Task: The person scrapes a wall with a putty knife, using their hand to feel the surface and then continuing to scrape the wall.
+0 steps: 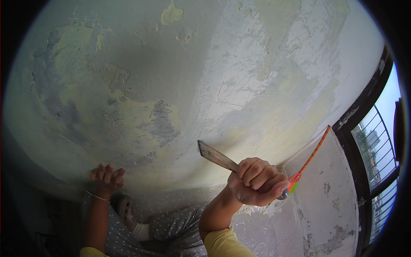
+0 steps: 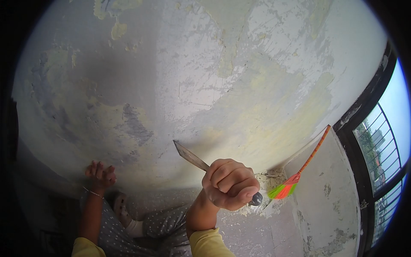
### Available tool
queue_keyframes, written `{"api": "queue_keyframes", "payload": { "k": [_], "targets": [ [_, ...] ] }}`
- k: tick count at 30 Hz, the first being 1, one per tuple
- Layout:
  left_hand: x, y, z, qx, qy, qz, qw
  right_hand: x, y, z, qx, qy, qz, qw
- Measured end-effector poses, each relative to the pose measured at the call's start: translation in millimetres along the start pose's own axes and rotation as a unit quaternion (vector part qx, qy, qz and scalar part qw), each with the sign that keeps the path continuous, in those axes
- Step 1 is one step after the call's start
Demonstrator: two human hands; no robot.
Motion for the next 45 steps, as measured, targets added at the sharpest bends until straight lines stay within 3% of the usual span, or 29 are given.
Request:
{"api": "queue_keyframes", "payload": {
  "k": [4, 5, 7, 8, 11, 13, 17, 19, 22, 25, 27, 29, 31, 33, 35, 36, 40, 45],
  "targets": [
    [2, 1, 2, 0.01, -0.003, 0.002, 1.0, 15, 7, 56, 0.114, -0.117, -0.021, 0.986],
    [1, -1, 1, 0.015, 0.005, 0.0, 1.0, 14, 5, 50, 0.114, -0.114, -0.021, 0.987],
    [3, -3, 2, 0.013, 0.006, 0.005, 1.0, 10, 7, 19, -0.012, -0.069, 0.024, 0.997],
    [5, -3, 1, 0.01, 0.008, 0.006, 1.0, 3, 8, -4, 0.026, -0.003, 0.033, 0.999],
    [3, -2, 1, -0.002, 0.0, 0.007, 1.0, 13, 0, 24, -0.03, -0.078, 0.032, 0.996],
    [1, 0, 1, -0.001, 0.0, 0.007, 1.0, 21, 1, 47, 0.051, -0.099, 0.014, 0.994],
    [2, -1, 1, 0.01, 0.006, 0.006, 1.0, 13, 13, 11, -0.08, -0.074, 0.054, 0.993],
    [6, 0, 0, 0.009, 0.003, 0.005, 1.0, 17, 10, 18, -0.073, -0.069, 0.064, 0.993],
    [3, -2, 1, -0.001, 0.002, 0.008, 1.0, 25, -3, 41, 0.127, -0.083, 0.008, 0.988],
    [2, -2, 1, -0.004, -0.002, 0.008, 1.0, 21, -4, 13, 0.022, -0.059, 0.04, 0.997],
    [1, -3, 0, -0.006, 0.003, 0.005, 1.0, 9, -1, -19, 0.096, 0.049, 0.0, 0.994],
    [0, -1, 1, -0.015, -0.004, 0.006, 1.0, 11, 4, -2, 0.058, -0.003, 0.055, 0.997],
    [2, 0, 1, -0.009, -0.001, 0.001, 1.0, 18, 3, 28, 0.124, -0.071, 0.036, 0.989],
    [1, -3, 1, -0.011, 0.003, 0.003, 1.0, 21, -4, 26, 0.069, -0.099, 0.015, 0.993],
    [5, -4, 1, -0.006, 0.006, 0.0, 1.0, 15, 1, -10, 0.055, 0.023, 0.025, 0.998],
    [6, -3, 0, -0.009, 0.005, -0.004, 1.0, 12, 4, -15, 0.07, 0.04, 0.038, 0.996],
    [1, 0, 1, -0.003, -0.007, 0.007, 1.0, 21, 4, 23, 0.033, -0.043, 0.066, 0.996],
    [1, 0, -1, 0.002, -0.017, 0.007, 1.0, 24, -2, 17, -0.047, -0.031, 0.053, 0.997]
  ]
}}
Point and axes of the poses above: each hand's wrist, its own x-axis towards the middle knuckle, its own y-axis out of the palm, z = x × y, the point moved 3 cm from there along x, towards the middle knuckle, and after that the axes turned 4 degrees about x, right-handed, at the moved point
